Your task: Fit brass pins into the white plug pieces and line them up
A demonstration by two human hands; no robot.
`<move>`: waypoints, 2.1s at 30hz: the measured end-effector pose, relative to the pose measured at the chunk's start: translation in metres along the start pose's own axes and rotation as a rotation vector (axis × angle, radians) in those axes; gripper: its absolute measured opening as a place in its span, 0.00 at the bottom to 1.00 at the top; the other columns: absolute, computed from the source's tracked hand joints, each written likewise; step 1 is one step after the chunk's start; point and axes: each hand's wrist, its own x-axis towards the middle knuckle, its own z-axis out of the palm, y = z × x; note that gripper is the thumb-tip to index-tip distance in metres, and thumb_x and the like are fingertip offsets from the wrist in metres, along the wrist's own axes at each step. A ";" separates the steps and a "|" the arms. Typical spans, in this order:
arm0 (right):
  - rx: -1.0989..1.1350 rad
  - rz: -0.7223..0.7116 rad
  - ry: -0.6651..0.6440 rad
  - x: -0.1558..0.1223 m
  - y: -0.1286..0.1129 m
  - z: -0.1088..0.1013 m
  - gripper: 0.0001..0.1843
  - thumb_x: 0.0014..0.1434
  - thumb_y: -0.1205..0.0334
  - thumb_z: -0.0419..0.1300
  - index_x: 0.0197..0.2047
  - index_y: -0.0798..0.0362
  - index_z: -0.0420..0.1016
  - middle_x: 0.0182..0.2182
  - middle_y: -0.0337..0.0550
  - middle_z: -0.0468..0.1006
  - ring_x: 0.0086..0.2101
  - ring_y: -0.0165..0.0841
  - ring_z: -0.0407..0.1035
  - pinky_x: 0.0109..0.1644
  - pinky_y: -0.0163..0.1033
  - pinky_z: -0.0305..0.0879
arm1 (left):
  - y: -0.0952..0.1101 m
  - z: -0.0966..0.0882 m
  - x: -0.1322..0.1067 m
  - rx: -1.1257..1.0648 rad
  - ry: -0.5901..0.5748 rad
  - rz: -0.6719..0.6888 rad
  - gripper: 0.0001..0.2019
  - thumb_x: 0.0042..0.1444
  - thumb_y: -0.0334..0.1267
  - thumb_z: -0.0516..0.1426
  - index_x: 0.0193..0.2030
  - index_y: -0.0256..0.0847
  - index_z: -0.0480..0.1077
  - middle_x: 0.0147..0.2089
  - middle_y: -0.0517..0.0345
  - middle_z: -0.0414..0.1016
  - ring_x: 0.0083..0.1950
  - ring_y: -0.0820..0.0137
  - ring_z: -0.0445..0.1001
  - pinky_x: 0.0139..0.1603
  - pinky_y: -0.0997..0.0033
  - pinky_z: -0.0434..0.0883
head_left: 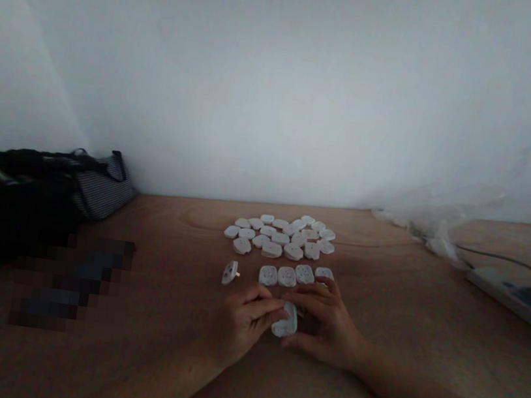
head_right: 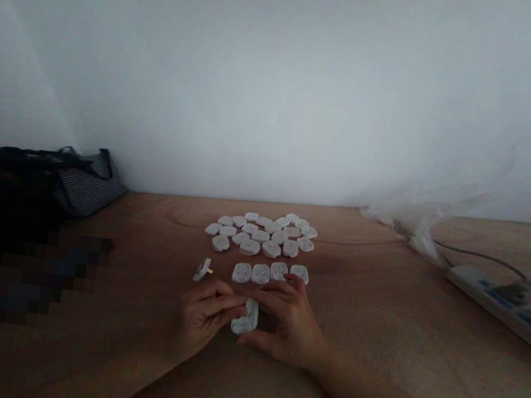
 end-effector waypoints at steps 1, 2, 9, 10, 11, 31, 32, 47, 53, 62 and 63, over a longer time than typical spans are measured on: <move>-0.007 0.001 0.004 0.000 0.000 0.000 0.29 0.45 0.42 0.64 0.48 0.48 0.71 0.41 0.45 0.77 0.45 0.41 0.69 0.56 0.51 0.49 | 0.000 -0.001 -0.001 0.021 -0.007 0.029 0.09 0.59 0.38 0.55 0.39 0.39 0.75 0.28 0.58 0.70 0.28 0.74 0.69 0.30 0.76 0.69; -0.007 0.006 0.005 -0.001 0.001 0.000 0.30 0.46 0.42 0.64 0.49 0.48 0.70 0.42 0.46 0.77 0.45 0.41 0.68 0.56 0.51 0.48 | -0.001 -0.002 -0.002 0.043 -0.004 0.056 0.10 0.59 0.40 0.55 0.41 0.40 0.75 0.29 0.57 0.70 0.30 0.72 0.69 0.31 0.75 0.69; 0.032 0.092 -0.028 -0.001 0.006 0.002 0.31 0.44 0.42 0.65 0.51 0.43 0.70 0.45 0.46 0.76 0.48 0.43 0.68 0.59 0.53 0.45 | -0.012 -0.009 -0.002 0.034 -0.141 -0.084 0.39 0.40 0.64 0.59 0.55 0.41 0.66 0.46 0.47 0.72 0.47 0.58 0.69 0.48 0.59 0.69; 0.033 0.102 -0.027 -0.001 0.006 0.002 0.32 0.43 0.42 0.66 0.51 0.43 0.70 0.46 0.46 0.76 0.48 0.43 0.67 0.60 0.54 0.44 | -0.013 -0.009 -0.001 0.013 -0.185 -0.095 0.39 0.39 0.64 0.59 0.54 0.41 0.67 0.45 0.48 0.73 0.47 0.58 0.69 0.49 0.59 0.68; 0.035 0.112 -0.028 -0.001 0.007 0.003 0.33 0.42 0.42 0.66 0.51 0.43 0.70 0.46 0.46 0.76 0.49 0.43 0.67 0.60 0.54 0.43 | -0.014 -0.008 0.000 -0.007 -0.218 -0.097 0.37 0.39 0.63 0.59 0.53 0.42 0.68 0.44 0.49 0.74 0.46 0.59 0.69 0.49 0.59 0.68; -0.203 0.241 -0.103 0.004 0.007 0.000 0.02 0.51 0.59 0.63 0.30 0.47 0.75 0.41 0.42 0.73 0.45 0.41 0.63 0.50 0.51 0.51 | -0.014 -0.007 -0.003 0.002 -0.140 -0.182 0.24 0.43 0.46 0.66 0.47 0.40 0.71 0.41 0.51 0.75 0.44 0.60 0.72 0.46 0.60 0.69; -0.194 0.237 -0.090 0.004 0.007 0.000 0.02 0.52 0.60 0.63 0.31 0.47 0.75 0.41 0.42 0.73 0.45 0.41 0.63 0.49 0.51 0.51 | -0.014 -0.007 -0.003 0.004 -0.145 -0.176 0.25 0.43 0.47 0.66 0.48 0.41 0.71 0.42 0.51 0.75 0.44 0.60 0.72 0.46 0.60 0.69; -0.023 0.150 0.073 0.001 -0.001 -0.010 0.10 0.61 0.65 0.52 0.41 0.46 0.74 0.32 0.39 0.79 0.35 0.35 0.69 0.41 0.42 0.58 | -0.015 -0.007 -0.003 0.081 -0.168 -0.134 0.26 0.44 0.49 0.65 0.50 0.44 0.72 0.43 0.52 0.74 0.45 0.60 0.69 0.47 0.59 0.68; 0.083 0.223 0.111 -0.002 -0.002 -0.005 0.08 0.60 0.57 0.55 0.37 0.46 0.75 0.32 0.38 0.80 0.34 0.35 0.71 0.44 0.44 0.58 | -0.016 -0.006 -0.003 0.095 -0.180 -0.139 0.25 0.45 0.49 0.64 0.51 0.45 0.70 0.44 0.52 0.75 0.45 0.60 0.69 0.47 0.58 0.68; -0.042 0.172 0.113 -0.001 -0.004 -0.003 0.06 0.57 0.56 0.59 0.33 0.45 0.77 0.27 0.37 0.79 0.31 0.35 0.67 0.41 0.44 0.53 | -0.011 -0.005 -0.002 0.136 -0.183 -0.089 0.25 0.46 0.51 0.63 0.50 0.44 0.71 0.43 0.51 0.76 0.44 0.60 0.69 0.46 0.59 0.68; -0.057 0.166 0.120 -0.001 -0.005 -0.003 0.06 0.57 0.57 0.60 0.32 0.46 0.77 0.26 0.36 0.78 0.31 0.34 0.67 0.42 0.44 0.53 | -0.011 -0.005 -0.001 0.142 -0.181 -0.087 0.25 0.46 0.51 0.63 0.50 0.44 0.71 0.43 0.51 0.76 0.44 0.60 0.69 0.46 0.59 0.68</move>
